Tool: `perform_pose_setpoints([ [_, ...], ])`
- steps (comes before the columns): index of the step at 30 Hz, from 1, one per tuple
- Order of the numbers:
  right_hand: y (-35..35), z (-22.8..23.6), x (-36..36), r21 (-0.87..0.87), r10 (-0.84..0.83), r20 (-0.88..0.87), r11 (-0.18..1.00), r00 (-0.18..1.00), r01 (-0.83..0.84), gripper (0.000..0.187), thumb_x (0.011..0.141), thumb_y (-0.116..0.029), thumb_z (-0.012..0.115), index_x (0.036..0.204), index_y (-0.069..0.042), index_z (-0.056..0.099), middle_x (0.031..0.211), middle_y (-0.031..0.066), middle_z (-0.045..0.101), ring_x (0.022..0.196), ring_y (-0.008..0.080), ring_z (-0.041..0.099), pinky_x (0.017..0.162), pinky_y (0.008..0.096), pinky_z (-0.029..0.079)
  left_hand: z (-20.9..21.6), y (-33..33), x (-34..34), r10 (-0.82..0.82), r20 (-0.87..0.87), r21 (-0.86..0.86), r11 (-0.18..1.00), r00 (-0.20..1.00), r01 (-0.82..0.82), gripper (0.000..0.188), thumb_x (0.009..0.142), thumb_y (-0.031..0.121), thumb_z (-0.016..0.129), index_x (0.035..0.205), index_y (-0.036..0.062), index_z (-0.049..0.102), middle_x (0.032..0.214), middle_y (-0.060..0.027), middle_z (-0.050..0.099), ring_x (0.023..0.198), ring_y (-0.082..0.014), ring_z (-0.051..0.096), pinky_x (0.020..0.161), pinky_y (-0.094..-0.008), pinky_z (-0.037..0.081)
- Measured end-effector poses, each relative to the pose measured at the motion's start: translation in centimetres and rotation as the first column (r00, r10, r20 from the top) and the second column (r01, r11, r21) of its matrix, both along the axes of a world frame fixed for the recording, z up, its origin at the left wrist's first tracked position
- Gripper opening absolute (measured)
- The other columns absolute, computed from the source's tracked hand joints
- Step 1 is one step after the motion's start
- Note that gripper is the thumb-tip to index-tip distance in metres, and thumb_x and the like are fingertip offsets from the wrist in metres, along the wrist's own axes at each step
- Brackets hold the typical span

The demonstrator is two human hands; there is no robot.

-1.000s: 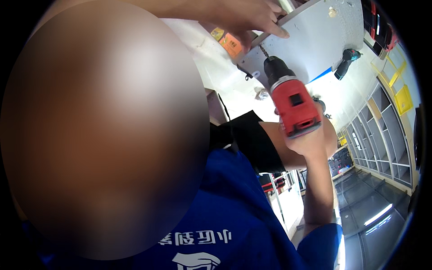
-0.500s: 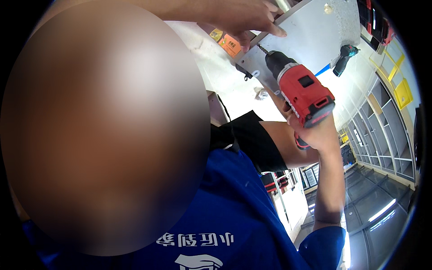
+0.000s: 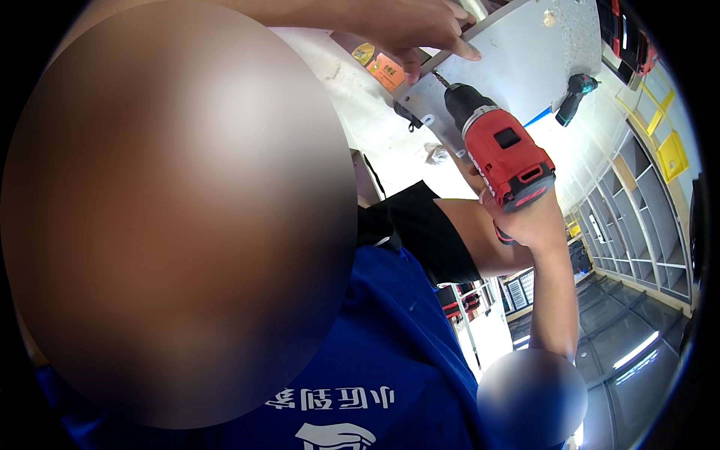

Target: The person assembles a small wooden cabinet by joining panels with screws. They use a cordless drill to drive screws into pre-drilled holes, aligning the pieces and securing them together.

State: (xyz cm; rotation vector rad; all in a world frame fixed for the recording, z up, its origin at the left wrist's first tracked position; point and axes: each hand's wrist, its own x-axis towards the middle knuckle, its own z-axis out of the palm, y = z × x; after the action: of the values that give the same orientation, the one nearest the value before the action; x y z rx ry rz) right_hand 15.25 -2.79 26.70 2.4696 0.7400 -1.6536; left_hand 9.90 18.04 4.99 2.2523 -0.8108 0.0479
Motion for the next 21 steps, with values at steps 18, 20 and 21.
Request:
perform_pose_setpoints([
  [18,0.8,0.0,-0.3,0.203,0.044,0.097,0.977,0.994,-0.063,0.042,0.066,-0.010,0.074,0.107,-0.006,0.066,0.078,0.0125,0.068,0.071,0.0319,0.065,0.070,0.0353,0.052,0.7,0.0,1.1,-0.074,-0.028,0.009,0.997,0.997,0.075,0.082,0.075,0.046,0.082,0.144,0.0152,0.050,0.120,-0.0151,0.062,0.129,-0.0316,0.049,0.114,-0.0586,0.027],
  [20,2.1,-0.1,-0.5,0.230,0.136,0.105,0.960,0.985,-0.158,0.040,0.065,-0.006,0.072,0.104,-0.004,0.066,0.076,0.0149,0.066,0.069,0.0327,0.064,0.069,0.0344,0.051,1.2,0.5,-0.3,-0.024,-0.038,0.041,0.999,0.999,0.026,0.082,0.075,0.046,0.082,0.144,0.0153,0.050,0.121,-0.0145,0.062,0.130,-0.0315,0.049,0.114,-0.0587,0.027],
  [21,2.7,-0.2,-0.8,0.237,0.155,0.115,0.955,0.981,-0.179,0.038,0.065,-0.004,0.071,0.102,-0.003,0.066,0.076,0.0166,0.065,0.068,0.0336,0.063,0.068,0.0340,0.050,1.0,0.5,-0.3,-0.024,-0.037,0.042,0.999,0.999,0.026,0.082,0.075,0.046,0.081,0.144,0.0154,0.050,0.121,-0.0143,0.062,0.130,-0.0314,0.049,0.114,-0.0588,0.027],
])
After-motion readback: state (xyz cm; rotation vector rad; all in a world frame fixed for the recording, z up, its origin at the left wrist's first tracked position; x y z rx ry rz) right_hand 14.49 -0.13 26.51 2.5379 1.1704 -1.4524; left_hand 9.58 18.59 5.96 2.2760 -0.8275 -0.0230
